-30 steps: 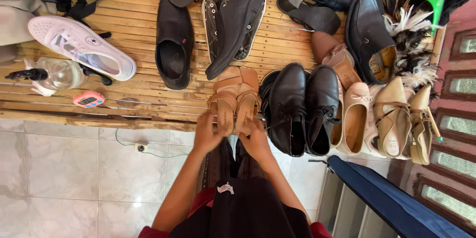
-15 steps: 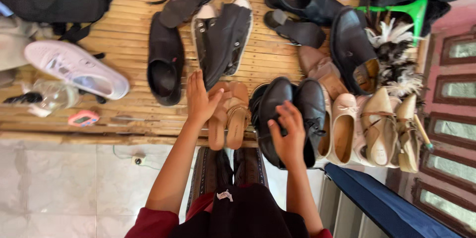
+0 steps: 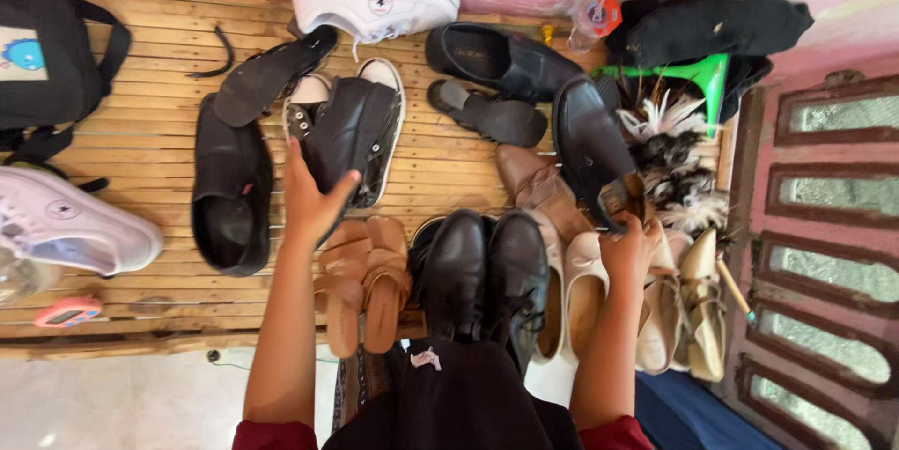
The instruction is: The person moves a large quantity of shoes from a wooden bench, then holds a feather duster by hand and dusts the interior shelves of an empty blue fabric shoe rack layer by layer.
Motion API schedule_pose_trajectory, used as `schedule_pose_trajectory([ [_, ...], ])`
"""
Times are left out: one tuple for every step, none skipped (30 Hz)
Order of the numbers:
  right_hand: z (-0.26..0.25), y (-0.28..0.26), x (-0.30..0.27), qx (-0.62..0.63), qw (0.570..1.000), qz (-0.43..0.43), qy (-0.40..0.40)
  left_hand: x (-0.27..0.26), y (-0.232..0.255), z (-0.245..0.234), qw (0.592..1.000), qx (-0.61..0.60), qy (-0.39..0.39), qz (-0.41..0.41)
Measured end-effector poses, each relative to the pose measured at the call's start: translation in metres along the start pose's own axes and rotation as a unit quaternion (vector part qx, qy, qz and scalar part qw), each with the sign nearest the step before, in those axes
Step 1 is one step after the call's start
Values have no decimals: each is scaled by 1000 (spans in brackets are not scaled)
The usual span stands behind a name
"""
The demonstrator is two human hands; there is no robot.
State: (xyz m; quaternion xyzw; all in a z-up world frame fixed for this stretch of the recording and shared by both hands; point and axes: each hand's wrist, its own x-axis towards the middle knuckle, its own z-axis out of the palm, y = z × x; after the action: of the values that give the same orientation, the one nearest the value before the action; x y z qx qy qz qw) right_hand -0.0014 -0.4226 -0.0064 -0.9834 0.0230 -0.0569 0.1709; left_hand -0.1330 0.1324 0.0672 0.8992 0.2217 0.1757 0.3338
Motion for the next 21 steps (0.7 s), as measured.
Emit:
schedule_pose_trajectory([
  [11, 9, 9, -2, 1000, -2, -2, 11, -6, 7, 1000, -6, 8, 1],
  [19, 15, 17, -40, 997, 48, -42, 23, -12, 13, 1000, -12, 16, 2],
  [23, 20, 22, -79, 989, 98, -82, 36, -16, 18, 1000, -12, 15, -1],
  [24, 23, 24, -81, 988, 97, -85, 50, -19, 23, 1000, -6, -6, 2],
  [27, 20, 24, -87, 984, 119, -98, 63, -19, 27, 1000, 2, -26, 6],
  [29, 19, 25, -93, 979, 140, -111, 73, -17, 28, 1000, 3, -25, 4],
  [28, 18, 26, -94, 979, 140, -115, 79, -17, 25, 995, -13, -67, -67],
  [28, 19, 26, -125, 979, 125, -104, 83, -14, 24, 984, -29, -109, -138],
  [29, 20, 26, -154, 978, 112, -91, 87, -12, 23, 984, -28, -111, -138],
  [30, 23, 27, -154, 977, 114, -92, 89, -10, 19, 984, 8, -125, -126],
  [30, 23, 28, -172, 976, 95, -88, 91, -8, 15, 983, 45, -138, -115],
  [30, 22, 27, -191, 975, 76, -85, 93, -3, 12, 983, 46, -138, -116],
  [29, 22, 24, -191, 975, 77, -86, 93, 3, 9, 987, 45, -126, -86],
  [27, 22, 21, -188, 976, 69, -89, 91, 11, 4, 991, 44, -113, -56],
  [25, 20, 22, -184, 977, 61, -88, 89, 23, 2, 991, 43, -112, -53],
  [20, 20, 21, -182, 978, 62, -85, 82, 38, 2, 984, 65, -150, -71],
  [12, 20, 18, -166, 983, 42, -66, 71, 53, 3, 974, 86, -188, -89],
  [7, 19, 15, -150, 987, 23, -47, 61, 68, 4, 974, 87, -188, -88],
  [-1, 19, 12, -151, 987, 22, -47, 48, 80, 5, 976, 118, -182, -35],
  [-10, 18, 10, -86, 996, -21, -5, 36, 88, 3, 973, 149, -175, 19],
  [-18, 15, 5, -20, 997, -63, 38, 22, 94, -2, 973, 148, -175, 19],
])
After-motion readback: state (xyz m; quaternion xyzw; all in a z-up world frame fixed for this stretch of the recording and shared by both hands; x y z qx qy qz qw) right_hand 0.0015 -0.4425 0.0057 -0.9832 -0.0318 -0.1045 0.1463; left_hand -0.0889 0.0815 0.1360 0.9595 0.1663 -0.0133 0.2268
